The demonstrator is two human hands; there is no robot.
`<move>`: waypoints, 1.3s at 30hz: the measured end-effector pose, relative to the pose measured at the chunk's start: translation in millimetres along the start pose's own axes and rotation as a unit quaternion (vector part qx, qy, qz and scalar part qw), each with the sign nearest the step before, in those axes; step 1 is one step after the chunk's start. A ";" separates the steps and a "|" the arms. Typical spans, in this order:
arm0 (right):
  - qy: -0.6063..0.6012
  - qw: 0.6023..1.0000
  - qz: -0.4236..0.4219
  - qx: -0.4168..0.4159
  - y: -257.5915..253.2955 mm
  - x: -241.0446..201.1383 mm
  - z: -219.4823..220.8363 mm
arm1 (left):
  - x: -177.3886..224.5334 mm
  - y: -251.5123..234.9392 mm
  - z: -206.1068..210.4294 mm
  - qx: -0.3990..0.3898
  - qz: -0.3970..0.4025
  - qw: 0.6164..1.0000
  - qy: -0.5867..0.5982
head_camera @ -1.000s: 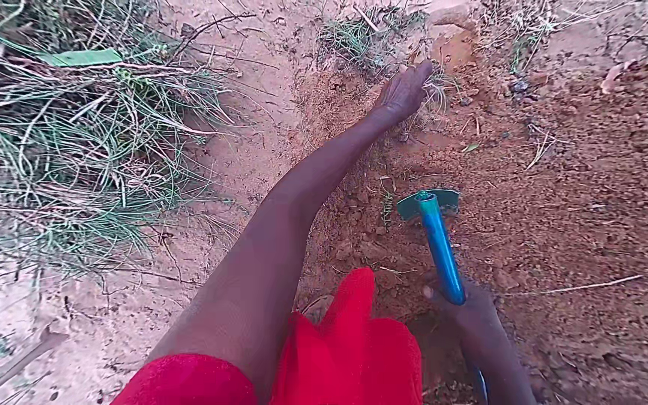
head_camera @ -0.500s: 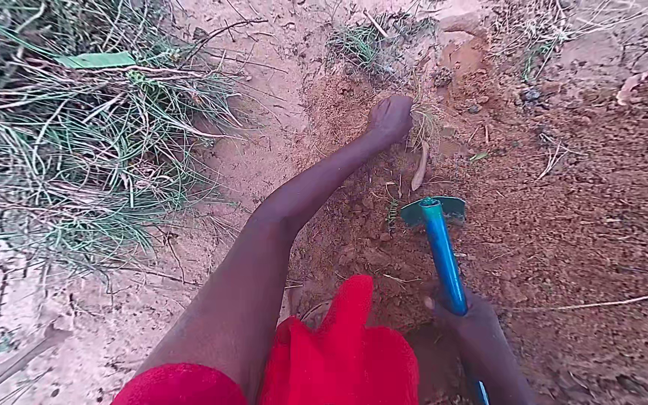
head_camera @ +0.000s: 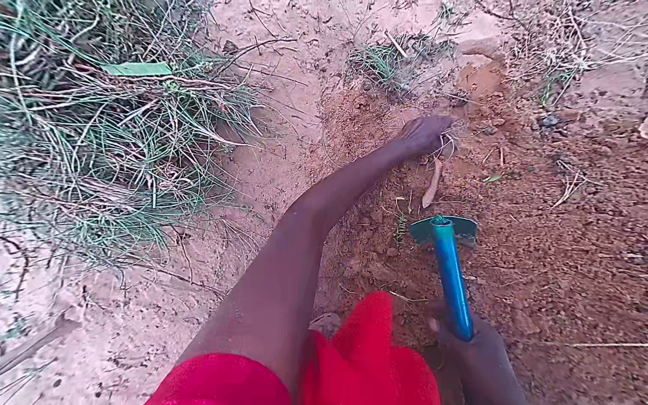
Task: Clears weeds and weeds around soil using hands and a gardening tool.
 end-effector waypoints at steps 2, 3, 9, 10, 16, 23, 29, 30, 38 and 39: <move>0.001 1.000 -0.001 0.000 0.8 -0.3 0.1 | -7.8 26.6 -5.2 0.020 -0.004 1.000 -0.006; 0.000 1.000 0.000 -0.001 1.1 -0.4 0.5 | -18.8 36.2 -13.8 0.064 -0.043 0.997 0.001; -0.022 1.000 -0.006 -0.011 -2.1 -0.4 6.4 | -73.0 36.2 -81.2 0.154 -0.285 0.946 0.014; -0.030 0.999 -0.009 -0.016 -3.5 1.3 9.6 | -73.0 28.6 -85.5 0.148 -0.290 0.946 -0.002; -0.041 0.999 0.007 -0.028 -7.1 -3.5 26.8 | -65.4 -24.3 -85.0 0.110 -0.290 0.947 -0.081; -0.012 0.999 0.020 -0.024 -5.9 -7.3 -4.8 | -83.7 -41.1 -65.4 0.221 -0.100 0.968 -0.071; -0.029 0.999 0.017 -0.019 -9.2 -15.3 0.0 | -75.9 -41.4 -47.4 0.168 -0.112 0.979 -0.037; -0.033 0.999 0.018 -0.017 -9.3 -17.2 1.5 | -76.1 -42.5 -50.3 0.180 -0.123 0.976 -0.024; -0.068 0.997 0.016 -0.029 -10.5 -18.8 4.5 | -83.8 -56.4 -78.6 0.223 -0.188 0.941 0.172; -0.072 0.997 0.016 -0.030 -9.8 -18.9 5.0 | -83.5 -57.3 -77.8 0.215 -0.200 0.940 0.174</move>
Point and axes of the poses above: each hand's wrist, its own y-axis away from the middle knuckle, its own z-axis out of the palm, x = y × z, the point moved 4 cm from there along -y, towards the middle knuckle, and after that the axes turned 6 degrees about -z, right-handed, at the moved point
